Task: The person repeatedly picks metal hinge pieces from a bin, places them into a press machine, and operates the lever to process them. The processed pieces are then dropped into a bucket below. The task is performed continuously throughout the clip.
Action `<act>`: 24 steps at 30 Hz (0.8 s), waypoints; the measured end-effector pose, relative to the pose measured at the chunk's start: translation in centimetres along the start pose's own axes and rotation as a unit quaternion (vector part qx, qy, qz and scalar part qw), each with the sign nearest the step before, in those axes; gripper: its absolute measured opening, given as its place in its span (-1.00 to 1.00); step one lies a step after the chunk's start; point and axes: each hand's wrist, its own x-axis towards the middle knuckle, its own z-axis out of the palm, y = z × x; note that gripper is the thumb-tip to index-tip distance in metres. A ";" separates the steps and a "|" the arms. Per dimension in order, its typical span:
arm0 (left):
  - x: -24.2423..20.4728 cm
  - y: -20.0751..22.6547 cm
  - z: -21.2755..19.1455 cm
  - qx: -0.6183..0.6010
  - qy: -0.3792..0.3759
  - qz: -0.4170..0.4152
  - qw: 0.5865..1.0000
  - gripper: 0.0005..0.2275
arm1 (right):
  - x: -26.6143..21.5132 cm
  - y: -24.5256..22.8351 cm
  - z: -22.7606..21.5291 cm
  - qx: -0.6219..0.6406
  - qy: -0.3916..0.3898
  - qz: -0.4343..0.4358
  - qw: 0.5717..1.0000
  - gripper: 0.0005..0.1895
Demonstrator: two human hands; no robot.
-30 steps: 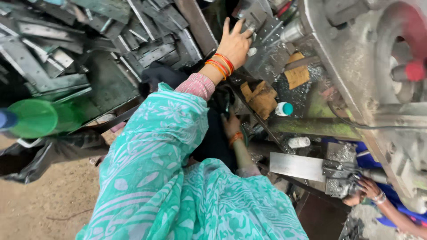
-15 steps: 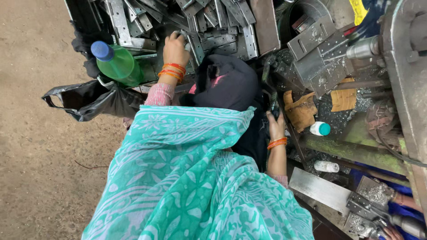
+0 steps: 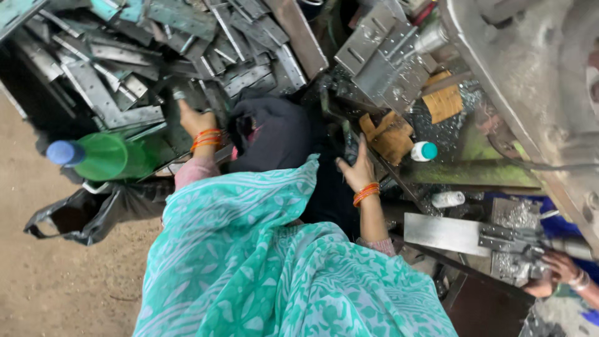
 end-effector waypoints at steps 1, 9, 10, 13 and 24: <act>0.3 0.4 -1.3 0.018 -0.007 0.015 1.000 -0.33 | 0.0 0.0 -0.2 -0.011 0.004 -0.005 1.000 0.09; 1.4 14.0 -10.0 -0.083 -0.131 0.131 0.979 -0.40 | 1.4 -2.2 -1.9 -0.061 -0.013 0.015 0.998 0.02; 0.9 16.1 -9.6 -0.101 -0.156 0.158 0.970 -0.40 | 1.3 -2.6 -2.1 -0.071 -0.026 0.040 0.996 0.03; -1.0 22.1 -4.5 -0.132 -0.246 0.226 0.933 -0.45 | 1.4 -3.6 -2.3 -0.095 -0.052 0.088 0.990 0.05; -14.1 32.8 16.9 -0.088 -0.400 0.287 0.866 -0.59 | 1.2 -5.3 -3.2 -0.095 -0.062 0.115 0.987 0.00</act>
